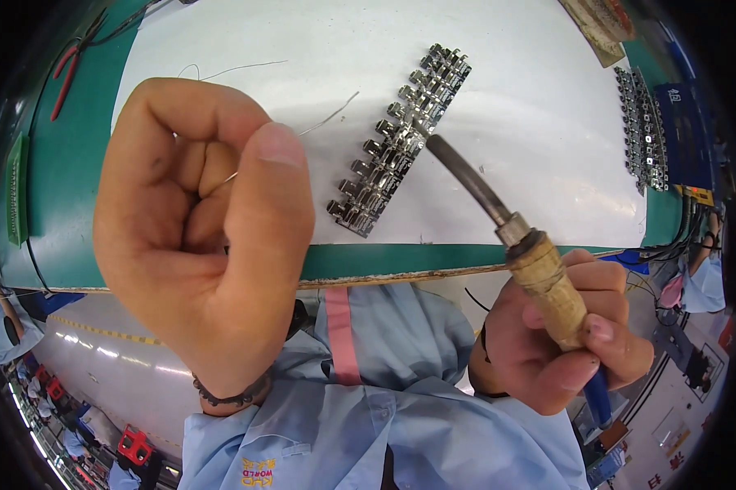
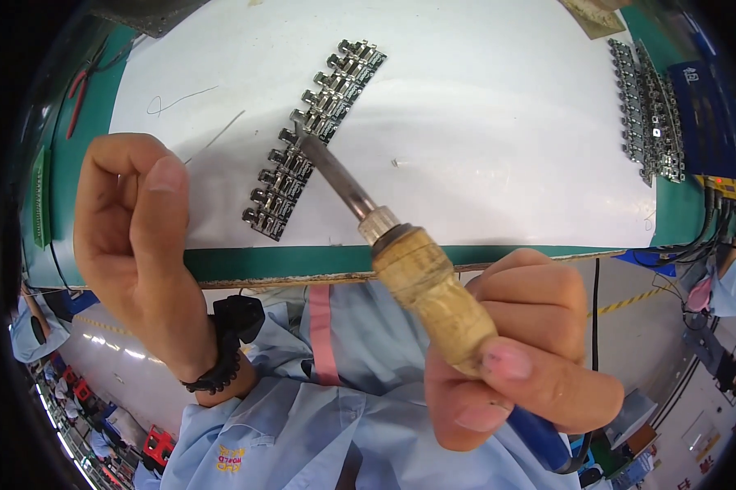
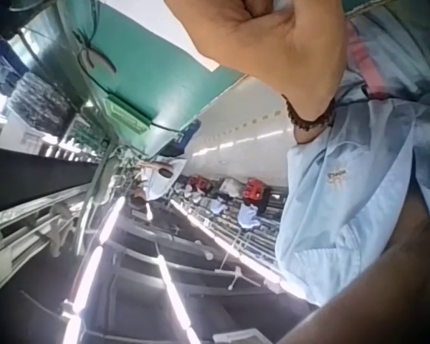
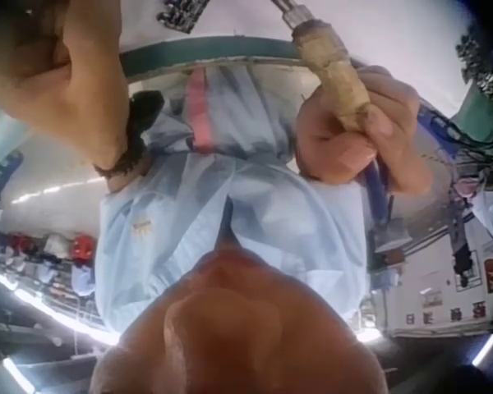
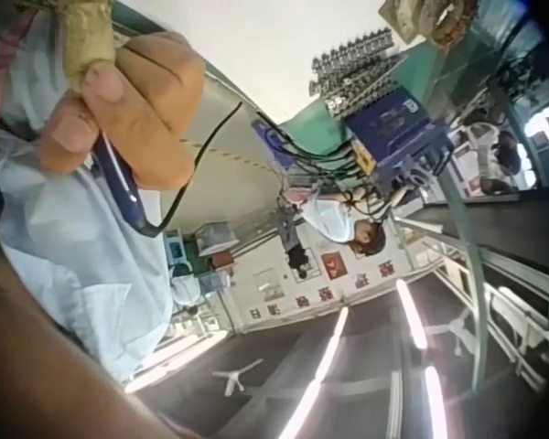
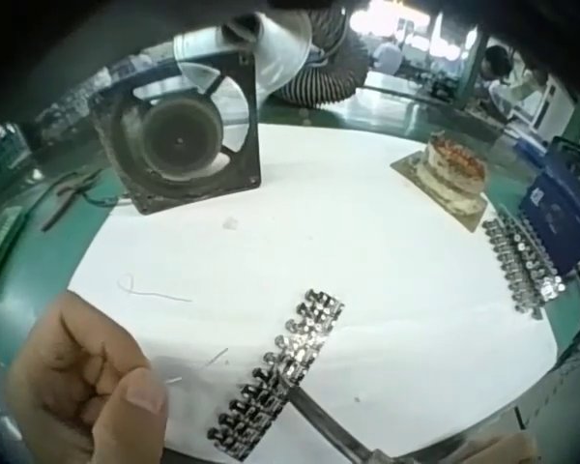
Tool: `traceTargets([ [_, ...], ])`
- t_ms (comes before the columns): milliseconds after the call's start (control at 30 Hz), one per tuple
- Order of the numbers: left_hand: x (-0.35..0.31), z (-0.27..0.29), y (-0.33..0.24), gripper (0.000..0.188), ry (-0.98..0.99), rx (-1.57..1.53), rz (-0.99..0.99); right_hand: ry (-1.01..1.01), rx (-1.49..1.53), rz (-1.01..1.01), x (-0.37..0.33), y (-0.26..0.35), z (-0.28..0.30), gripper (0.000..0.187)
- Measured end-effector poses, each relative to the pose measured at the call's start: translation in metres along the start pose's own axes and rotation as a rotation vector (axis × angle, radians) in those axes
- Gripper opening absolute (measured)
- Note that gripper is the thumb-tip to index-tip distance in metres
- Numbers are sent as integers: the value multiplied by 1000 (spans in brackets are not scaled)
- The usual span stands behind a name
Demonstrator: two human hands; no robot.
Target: Soldering wire connections to a terminal block component.
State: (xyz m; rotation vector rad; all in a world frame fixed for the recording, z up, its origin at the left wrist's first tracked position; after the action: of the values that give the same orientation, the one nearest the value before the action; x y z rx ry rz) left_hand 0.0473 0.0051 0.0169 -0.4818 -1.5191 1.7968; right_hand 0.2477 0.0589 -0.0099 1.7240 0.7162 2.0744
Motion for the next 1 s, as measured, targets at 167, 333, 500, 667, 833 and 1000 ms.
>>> traceTargets([
  [167,5,2,1,8,96,58,5,-6,63,-6,3,-7,-4,23],
  [333,12,8,5,9,125,134,21,-5,56,-53,3,-7,-15,23],
  [500,28,17,1,10,208,162,81,-13,81,-62,1,-10,-23,23],
  [667,47,7,-14,8,406,177,271,-33,101,-58,-1,-11,-25,22],
  [833,43,0,-14,6,460,166,241,-12,92,-112,0,-6,-29,22],
  [1000,67,14,5,8,658,221,252,-16,112,-138,0,-3,-28,22],
])
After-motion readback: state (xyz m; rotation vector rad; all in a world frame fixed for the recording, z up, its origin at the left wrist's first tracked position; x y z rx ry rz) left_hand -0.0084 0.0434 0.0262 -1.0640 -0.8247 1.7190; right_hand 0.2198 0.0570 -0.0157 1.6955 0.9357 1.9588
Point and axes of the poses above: each hand's wrist, its own x-axis towards the middle knuckle, its own z-axis out of the back of the hand, y = z × x, the point moved 2 cm from there along x, towards the middle knuckle, and after that the axes turned 4 degrees about z, right-handed, at the moved point
